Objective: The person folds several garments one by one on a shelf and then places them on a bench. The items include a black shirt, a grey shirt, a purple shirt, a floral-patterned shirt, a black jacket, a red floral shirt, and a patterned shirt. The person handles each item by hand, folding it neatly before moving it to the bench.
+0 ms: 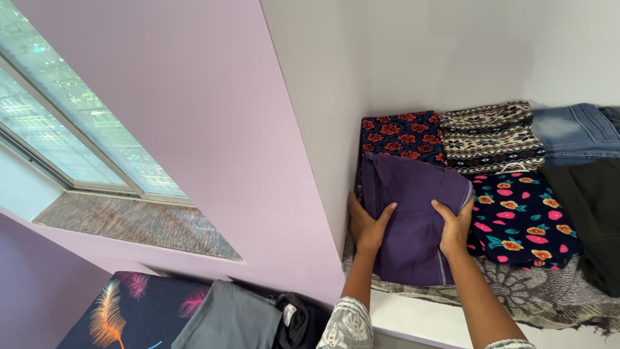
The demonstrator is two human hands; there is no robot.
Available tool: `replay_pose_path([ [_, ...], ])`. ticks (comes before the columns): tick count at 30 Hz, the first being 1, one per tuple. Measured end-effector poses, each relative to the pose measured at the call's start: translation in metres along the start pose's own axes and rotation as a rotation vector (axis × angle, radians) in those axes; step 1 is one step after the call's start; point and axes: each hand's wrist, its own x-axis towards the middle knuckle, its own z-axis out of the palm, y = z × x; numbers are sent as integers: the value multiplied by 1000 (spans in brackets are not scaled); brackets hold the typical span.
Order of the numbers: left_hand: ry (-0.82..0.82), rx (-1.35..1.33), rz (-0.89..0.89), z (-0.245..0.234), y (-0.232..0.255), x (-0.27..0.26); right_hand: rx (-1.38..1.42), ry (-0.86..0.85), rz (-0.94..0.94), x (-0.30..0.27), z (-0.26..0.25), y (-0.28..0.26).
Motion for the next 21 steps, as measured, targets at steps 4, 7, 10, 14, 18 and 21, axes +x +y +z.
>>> replay_pose_path([
  [4, -133, 58, -108, -8, 3, 2, -102, -26, -57, 3, -3, 9],
  [7, -135, -18, -68, -9, -1, 7, -167, -36, -21, 6, 0, 12],
  [10, -106, -35, -99, -6, -13, 12, -335, -95, -97, 9, 1, 12],
  [14, -78, 18, -25, -5, -21, 12, -560, -122, -186, 11, -2, 21],
  [18, -33, 184, 66, -11, -7, 2, -821, -86, -180, 12, 4, 17],
  [21, -78, 272, 37, -19, -3, -10, -1089, -100, -200, 6, 9, -3],
])
